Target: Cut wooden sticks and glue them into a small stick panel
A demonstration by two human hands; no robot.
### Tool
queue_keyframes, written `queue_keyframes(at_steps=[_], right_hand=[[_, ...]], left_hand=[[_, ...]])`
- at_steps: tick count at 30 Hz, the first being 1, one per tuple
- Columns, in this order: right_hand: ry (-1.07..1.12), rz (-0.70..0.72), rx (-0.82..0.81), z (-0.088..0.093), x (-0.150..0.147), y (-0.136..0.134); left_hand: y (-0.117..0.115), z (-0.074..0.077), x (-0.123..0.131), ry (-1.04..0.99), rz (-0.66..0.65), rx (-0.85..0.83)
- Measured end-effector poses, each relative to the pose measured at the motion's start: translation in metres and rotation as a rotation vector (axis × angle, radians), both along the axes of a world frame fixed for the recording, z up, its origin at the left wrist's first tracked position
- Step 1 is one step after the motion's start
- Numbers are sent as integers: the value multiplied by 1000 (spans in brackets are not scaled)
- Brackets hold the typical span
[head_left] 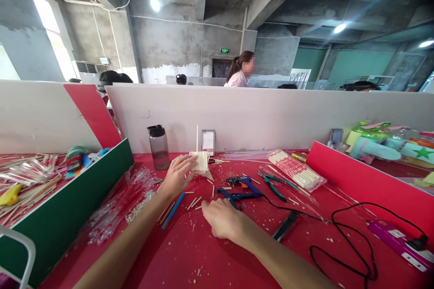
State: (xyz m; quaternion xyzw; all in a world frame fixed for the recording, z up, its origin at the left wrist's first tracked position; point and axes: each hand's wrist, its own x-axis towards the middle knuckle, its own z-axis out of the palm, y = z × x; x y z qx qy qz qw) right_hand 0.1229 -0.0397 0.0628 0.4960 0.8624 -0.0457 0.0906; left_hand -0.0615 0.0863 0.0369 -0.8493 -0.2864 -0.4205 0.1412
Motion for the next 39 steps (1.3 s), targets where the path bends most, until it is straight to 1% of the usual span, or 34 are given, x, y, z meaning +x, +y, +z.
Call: queue_keyframes(at_steps=[2, 4, 6, 8, 10, 11, 13, 15, 16, 17, 18, 20, 21, 23, 25, 26, 27, 30, 31, 33, 34, 36, 37, 38, 39], right_hand=[[3, 11, -34, 5, 1, 5], [47, 24, -86, 14, 9, 13], [182, 17, -129, 26, 21, 24], [421, -27, -282, 38, 36, 34], [706, -42, -451, 48, 51, 43], [831, -21, -498, 54, 57, 46], [1001, 42, -540, 63, 68, 49], [1107, 66, -511, 70, 77, 51], [1151, 58, -478, 72, 81, 52], [1190, 38, -439, 73, 83, 53], [1227, 12, -399, 73, 85, 55], [1286, -47, -338, 69, 85, 60], [1310, -72, -315, 65, 83, 64], [1347, -101, -290, 58, 77, 70], [1361, -104, -293, 50, 68, 75], [1365, -105, -296, 46, 63, 77], [1370, -110, -299, 43, 58, 79], [1407, -152, -303, 34, 48, 84], [1428, -170, -306, 31, 46, 86], [1478, -195, -309, 25, 44, 90], [1505, -207, -306, 22, 43, 92], [1556, -233, -299, 17, 43, 95], [1573, -242, -297, 16, 42, 96], [1582, -244, -298, 14, 42, 97], [1586, -237, -299, 13, 41, 97]], left_hand=[[0, -1, -1, 6, -3, 4], [-1, 0, -4, 10, -12, 15], [-3, 2, -8, 12, -16, 29], [-5, 8, -13, 3, -23, 42], [-9, 19, -19, -31, -41, 61], [-12, 26, -21, -58, -50, 74], [-20, 44, -24, -149, -40, 104], [-30, 64, -25, -330, -7, 122], [-35, 74, -25, -444, 4, 104], [-40, 84, -25, -545, -20, 52], [-44, 92, -24, -611, -91, -35], [-48, 103, -21, -658, -214, -235], [-48, 105, -19, -632, -265, -360], [-46, 102, -12, -479, -330, -630], [-42, 89, 0, -249, -346, -876], [-41, 81, 6, -169, -328, -953], [-40, 72, 13, -131, -300, -1023], [-39, 47, 30, -78, -214, -1168], [-39, 43, 34, -59, -184, -1172], [-41, 40, 36, 31, -103, -1085], [-42, 42, 35, 84, -45, -1005], [-43, 51, 30, 164, 69, -822], [-44, 57, 27, 171, 95, -742], [-45, 62, 23, 152, 80, -670], [-46, 67, 20, 130, 37, -605]])
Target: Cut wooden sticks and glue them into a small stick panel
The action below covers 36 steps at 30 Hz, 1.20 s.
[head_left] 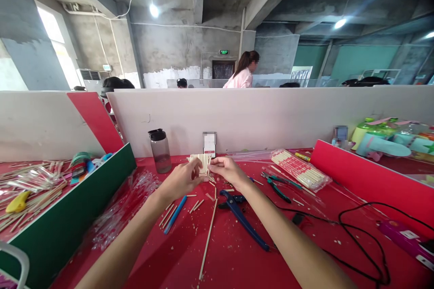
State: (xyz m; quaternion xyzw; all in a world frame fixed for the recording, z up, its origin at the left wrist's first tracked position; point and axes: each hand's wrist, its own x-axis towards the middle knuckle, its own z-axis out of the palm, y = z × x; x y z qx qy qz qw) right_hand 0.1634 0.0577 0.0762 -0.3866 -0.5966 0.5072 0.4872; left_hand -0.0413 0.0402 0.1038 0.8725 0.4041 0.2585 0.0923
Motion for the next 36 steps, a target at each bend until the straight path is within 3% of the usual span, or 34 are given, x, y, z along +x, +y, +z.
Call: queue_keyframes(at_steps=[5, 10, 17, 24, 28, 31, 36], right_hand=[[13, 75, 51, 1, -10, -1], [31, 49, 63, 3, -18, 1], [-142, -241, 296, -6, -12, 13], [-211, -262, 262, -16, -13, 17], [-244, -260, 296, -10, -4, 18], [-432, -75, 341, 5, 14, 4], [-1141, 523, 274, 29, 26, -40]], left_hand=[[0, 4, -9, -7, -217, 127], [11, -4, -11, -68, -134, 171], [42, -21, -18, -48, -48, 226], [48, -28, -20, 2, -48, 302], [48, -28, -19, 18, -52, 311], [47, -26, -19, 37, -53, 308], [46, -20, -17, 59, -59, 280]])
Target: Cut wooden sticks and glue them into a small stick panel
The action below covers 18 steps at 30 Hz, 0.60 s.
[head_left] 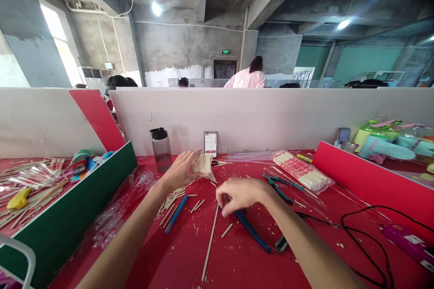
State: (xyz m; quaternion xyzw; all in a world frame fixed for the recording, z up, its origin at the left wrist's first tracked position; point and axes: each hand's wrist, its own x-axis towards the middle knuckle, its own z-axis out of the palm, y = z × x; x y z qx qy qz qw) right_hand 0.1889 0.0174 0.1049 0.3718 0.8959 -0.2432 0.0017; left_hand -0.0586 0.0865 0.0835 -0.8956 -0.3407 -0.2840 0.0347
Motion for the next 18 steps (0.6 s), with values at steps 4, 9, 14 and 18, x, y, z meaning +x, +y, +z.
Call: queue_keyframes(at_steps=[4, 9, 14, 18], right_hand=[[-433, 85, 78, 0, -24, -25], [-647, 84, 160, -7, -53, -37], [-631, 82, 210, -11, -54, -38], [-611, 113, 227, -11, -53, -37]], left_hand=[[1, 2, 0, 24, 2, -4], [0, 2, 1, 27, 3, 7], [-3, 4, 2, 21, 9, 9], [-4, 4, 2, 31, 8, 28]])
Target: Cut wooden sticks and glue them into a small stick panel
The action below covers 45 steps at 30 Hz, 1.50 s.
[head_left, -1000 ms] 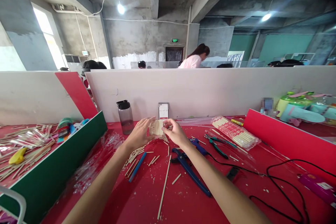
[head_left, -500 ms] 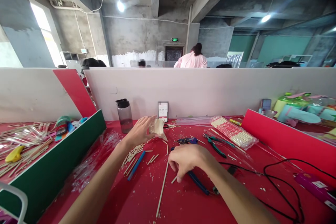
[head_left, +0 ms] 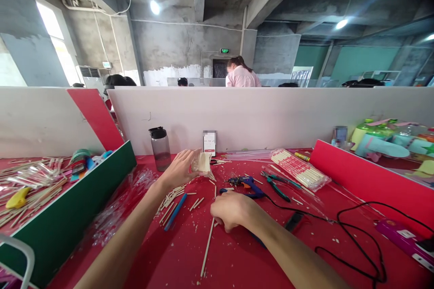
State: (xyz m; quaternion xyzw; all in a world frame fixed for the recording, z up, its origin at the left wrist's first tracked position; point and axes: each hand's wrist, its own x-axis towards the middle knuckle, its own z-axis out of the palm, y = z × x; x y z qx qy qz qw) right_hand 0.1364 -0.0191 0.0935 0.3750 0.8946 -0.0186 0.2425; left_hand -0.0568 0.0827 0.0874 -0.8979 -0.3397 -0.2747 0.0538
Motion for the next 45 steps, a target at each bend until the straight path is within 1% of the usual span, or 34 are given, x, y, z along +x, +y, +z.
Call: queue_keyframes(at_steps=[4, 8, 12, 14, 17, 22, 25, 28, 32, 34, 35, 36, 38, 40, 41, 43, 45], right_hand=[[-17, -10, 29, -4, -3, 0], [28, -22, 76, -10, -2, 2], [77, -28, 133, -10, 2, 5], [89, -31, 126, -9, 6, 7], [96, -23, 74, -7, 10, 11], [180, 78, 54, -13, 14, 20], [203, 96, 26, -18, 14, 26], [192, 90, -31, -21, 12, 28], [185, 111, -89, -20, 10, 28], [205, 116, -119, -17, 10, 27], [237, 119, -108, -16, 11, 27], [288, 123, -71, -15, 11, 27], [419, 124, 74, -12, 12, 26], [522, 103, 224, -9, 13, 26], [547, 88, 263, -8, 14, 26], [544, 64, 244, -7, 18, 24], [533, 69, 148, -9, 22, 18]], left_hand=[[-1, 0, 0, -24, 5, -13], [-1, 0, 0, -40, -3, -23], [0, 1, 1, -36, -14, -17], [0, 1, 1, -35, -14, -19], [0, 0, 1, -42, -8, -26], [-1, 0, -2, -70, -21, -18], [-5, 7, -7, -93, -29, -7], [-13, 19, -11, -126, -10, 8], [-32, 36, -14, -144, -16, 9], [-43, 40, -15, -132, -19, -28], [-49, 40, -17, -122, -22, -55], [-55, 39, -18, -111, -27, -83], [-66, 31, -22, -106, -28, -134], [-75, 18, -25, -141, -17, -172], [-78, 12, -26, -174, -11, -179], [-81, -1, -27, -190, -22, -198], [-81, -11, -26, -125, -54, -242]])
